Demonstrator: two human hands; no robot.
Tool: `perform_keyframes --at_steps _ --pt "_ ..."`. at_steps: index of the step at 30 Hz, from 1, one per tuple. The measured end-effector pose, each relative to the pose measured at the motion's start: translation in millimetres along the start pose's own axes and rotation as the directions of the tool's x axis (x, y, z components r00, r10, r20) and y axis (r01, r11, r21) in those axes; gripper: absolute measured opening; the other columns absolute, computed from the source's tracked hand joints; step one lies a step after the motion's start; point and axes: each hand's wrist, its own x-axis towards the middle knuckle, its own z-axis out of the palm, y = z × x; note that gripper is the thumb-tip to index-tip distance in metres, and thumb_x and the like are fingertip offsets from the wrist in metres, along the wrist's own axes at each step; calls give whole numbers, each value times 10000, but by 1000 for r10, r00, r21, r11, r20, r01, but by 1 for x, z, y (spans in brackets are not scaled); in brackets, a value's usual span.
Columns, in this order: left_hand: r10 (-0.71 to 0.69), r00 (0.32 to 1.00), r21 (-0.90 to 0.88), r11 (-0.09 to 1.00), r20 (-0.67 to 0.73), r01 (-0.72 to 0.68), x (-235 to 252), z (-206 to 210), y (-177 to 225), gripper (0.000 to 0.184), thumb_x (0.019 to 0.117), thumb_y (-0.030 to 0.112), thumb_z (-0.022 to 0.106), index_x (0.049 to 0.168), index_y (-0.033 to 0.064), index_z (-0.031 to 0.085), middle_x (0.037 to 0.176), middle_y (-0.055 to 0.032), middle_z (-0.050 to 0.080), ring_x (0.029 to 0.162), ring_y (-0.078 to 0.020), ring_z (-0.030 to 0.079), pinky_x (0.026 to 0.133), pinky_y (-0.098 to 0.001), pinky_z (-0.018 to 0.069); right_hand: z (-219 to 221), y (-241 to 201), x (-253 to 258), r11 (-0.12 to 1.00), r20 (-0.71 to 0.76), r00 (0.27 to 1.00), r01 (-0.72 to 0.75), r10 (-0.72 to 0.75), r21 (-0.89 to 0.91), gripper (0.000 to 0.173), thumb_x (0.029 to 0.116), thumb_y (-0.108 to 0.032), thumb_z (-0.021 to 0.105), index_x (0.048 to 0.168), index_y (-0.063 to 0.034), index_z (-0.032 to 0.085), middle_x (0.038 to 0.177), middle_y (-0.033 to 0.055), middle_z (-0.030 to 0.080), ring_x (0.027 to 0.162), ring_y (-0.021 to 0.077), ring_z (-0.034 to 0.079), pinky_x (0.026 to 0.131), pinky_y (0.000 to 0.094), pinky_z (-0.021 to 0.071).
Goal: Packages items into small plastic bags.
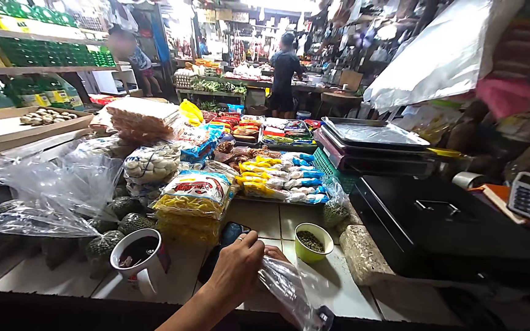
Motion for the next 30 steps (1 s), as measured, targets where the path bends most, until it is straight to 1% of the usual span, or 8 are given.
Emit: perform_keyframes --at_steps 3,7,10,14,17,24,27,30 --pt "-193 981 -307 933 14 188 4 -13 3 242 835 259 649 705 62 699 782 -55 617 820 -235 625 674 -419 520 2 -6 -1 975 27 991 132 -130 -181 177 973 -113 643 1057 13 736 1080 27 733 1058 20 662 949 213 546" --pt "-337 873 -888 173 353 426 8 -25 2 215 1011 226 553 895 101 684 746 35 647 616 -45 589 592 -204 515 -1 -5 7 987 97 988 126 -117 -95 166 999 -107 628 1020 -8 759 1155 54 706 1125 74 639 979 233 537" --pt "-308 890 -937 -14 336 348 5 -18 -4 362 1065 279 496 889 76 739 847 -23 726 812 -114 686 809 -292 572 -1 -5 9 996 72 996 63 -58 -66 182 999 -91 617 1044 21 753 1186 86 695 1118 100 657 978 257 555" --pt "-61 984 -754 634 169 169 5 -24 -33 233 995 106 585 1174 22 709 1140 -78 676 982 -93 657 856 -241 570 0 -9 8 988 78 995 68 -57 -141 228 1047 -148 548 997 -2 717 1258 97 645 1225 118 587 1047 263 497" --pt "1 994 -241 970 111 26 5 -26 -34 139 948 154 655 938 35 727 952 -150 600 897 -270 620 784 -379 556 -1 -18 9 986 -8 1000 -28 27 -165 250 1033 -107 504 942 24 696 1362 155 604 1285 163 570 1075 298 489" --pt "119 990 531 845 -79 -59 -27 9 22 230 882 -21 636 1067 72 735 1237 -107 706 1252 -318 629 1100 -630 380 11 -33 15 967 -353 907 -172 230 187 171 991 -46 577 967 43 721 1389 136 618 1206 138 631 1007 279 535" --pt "-47 998 525 851 45 16 -24 -7 43 84 814 64 700 880 21 729 664 -98 653 626 -272 697 675 -478 572 13 -27 5 999 -205 979 -10 0 -49 231 972 -34 584 1105 65 745 1509 220 492 1308 187 579 1069 298 516" --pt "-210 946 311 942 248 127 -17 -27 50 210 936 187 566 833 25 649 594 -89 602 538 -259 667 474 -384 508 14 -23 -1 900 -52 986 122 -158 -419 301 957 -71 579 1202 -5 742 1515 252 464 1301 202 581 1076 341 507"
